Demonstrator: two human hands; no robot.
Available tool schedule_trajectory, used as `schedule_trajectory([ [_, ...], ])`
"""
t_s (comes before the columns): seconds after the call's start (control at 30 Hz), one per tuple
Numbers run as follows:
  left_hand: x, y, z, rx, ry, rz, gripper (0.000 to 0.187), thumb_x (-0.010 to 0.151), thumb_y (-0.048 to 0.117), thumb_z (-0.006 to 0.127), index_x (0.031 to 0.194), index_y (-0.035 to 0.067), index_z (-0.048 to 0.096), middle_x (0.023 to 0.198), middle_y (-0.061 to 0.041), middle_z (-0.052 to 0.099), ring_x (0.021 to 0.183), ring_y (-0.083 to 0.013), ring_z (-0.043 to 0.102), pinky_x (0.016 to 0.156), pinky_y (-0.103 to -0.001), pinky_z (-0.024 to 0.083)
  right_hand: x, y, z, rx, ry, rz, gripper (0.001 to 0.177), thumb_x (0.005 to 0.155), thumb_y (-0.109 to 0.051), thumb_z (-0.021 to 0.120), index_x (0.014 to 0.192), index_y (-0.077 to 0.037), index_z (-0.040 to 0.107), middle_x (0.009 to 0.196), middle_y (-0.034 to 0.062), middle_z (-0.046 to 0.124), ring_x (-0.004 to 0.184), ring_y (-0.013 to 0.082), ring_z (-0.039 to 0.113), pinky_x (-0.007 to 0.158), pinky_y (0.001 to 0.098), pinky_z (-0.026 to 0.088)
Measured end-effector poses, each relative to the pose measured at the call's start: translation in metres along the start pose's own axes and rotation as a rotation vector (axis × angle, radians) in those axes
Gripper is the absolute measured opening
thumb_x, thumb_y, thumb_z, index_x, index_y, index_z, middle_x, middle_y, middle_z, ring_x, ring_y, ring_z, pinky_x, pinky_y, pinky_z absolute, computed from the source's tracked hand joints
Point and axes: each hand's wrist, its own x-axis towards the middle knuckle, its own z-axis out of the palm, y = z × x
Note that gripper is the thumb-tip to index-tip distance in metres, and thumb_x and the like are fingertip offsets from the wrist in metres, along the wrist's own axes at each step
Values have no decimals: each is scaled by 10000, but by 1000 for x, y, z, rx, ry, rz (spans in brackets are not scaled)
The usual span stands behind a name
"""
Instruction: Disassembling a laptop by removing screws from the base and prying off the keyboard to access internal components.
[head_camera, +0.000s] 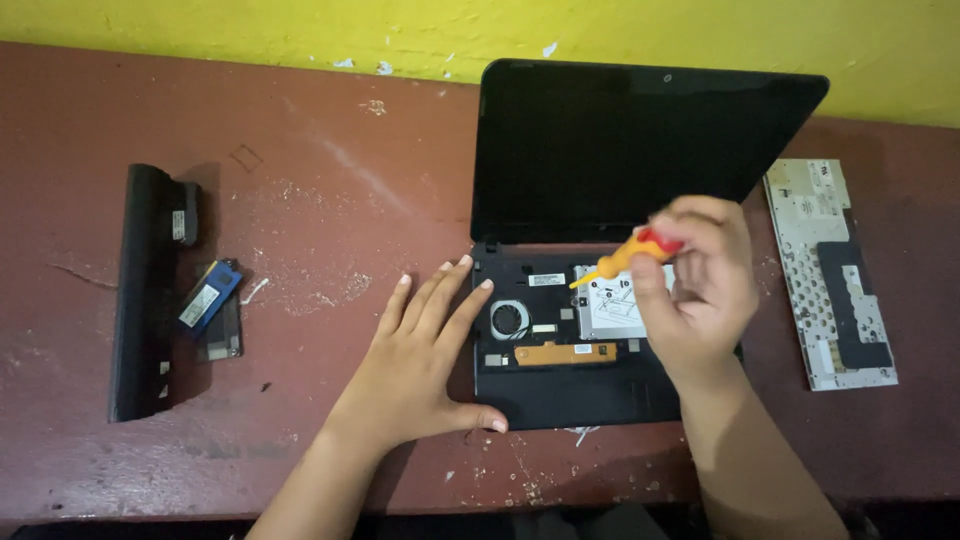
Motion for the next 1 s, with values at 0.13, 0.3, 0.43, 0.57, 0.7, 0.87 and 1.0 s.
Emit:
schedule_trajectory([
  [0.13,0,1,-1,0,3,-3,1235,613,864,635,1488,56,306,1564,-196,262,1445,-365,260,1159,-562,126,3,0,3,146,-22,-6,223,1031,3,378,1244,-3,445,1181,213,542,1095,294,607,1002,390,566],
  [0.3,0,1,-1,22,-2,-2,1240,611,872,634,1488,57,310,1565,-193,264,1444,-353,267,1159,-548,131,4,-2,0,30,1,-44,138,956,-63,613,1046,-11,522,1084,155,446,968,230,543,880,333,593],
  [0.43,1,1,-2,23,-4,-14,1267,579,869,688,1486,65,319,1564,-190,264,1428,-364,284,1153,-547,126,0,1,0,127,-53,4,224,1018,-17,430,1225,47,488,1185,223,570,1119,295,610,1006,374,573],
  [0.57,1,2,-2,11,9,-7,1247,593,855,683,1481,58,322,1564,-190,268,1435,-364,280,1155,-554,134,2,6,0,157,-30,-103,164,959,-187,531,1055,-54,519,1091,130,505,1001,239,570,926,358,563],
  [0.7,0,2,-3,-23,6,-7,1237,602,833,693,1483,52,313,1562,-196,262,1443,-364,255,1154,-557,109,8,2,-5,102,-60,13,158,942,25,591,1093,38,544,1113,188,515,960,239,584,818,287,590],
  [0.87,0,4,-4,-66,-80,-96,1324,495,815,748,1516,110,286,1539,-197,267,1435,-363,248,1141,-614,93,12,4,-8,293,-85,133,289,909,-12,555,1174,67,473,1101,252,585,1022,317,649,875,367,544],
  [1.0,-1,5,-5,-82,-109,-111,1308,523,812,728,1531,128,250,1551,-183,239,1441,-360,230,1148,-602,80,7,-5,-8,260,-103,173,285,908,13,595,1153,52,456,1090,247,631,943,309,699,797,347,580],
])
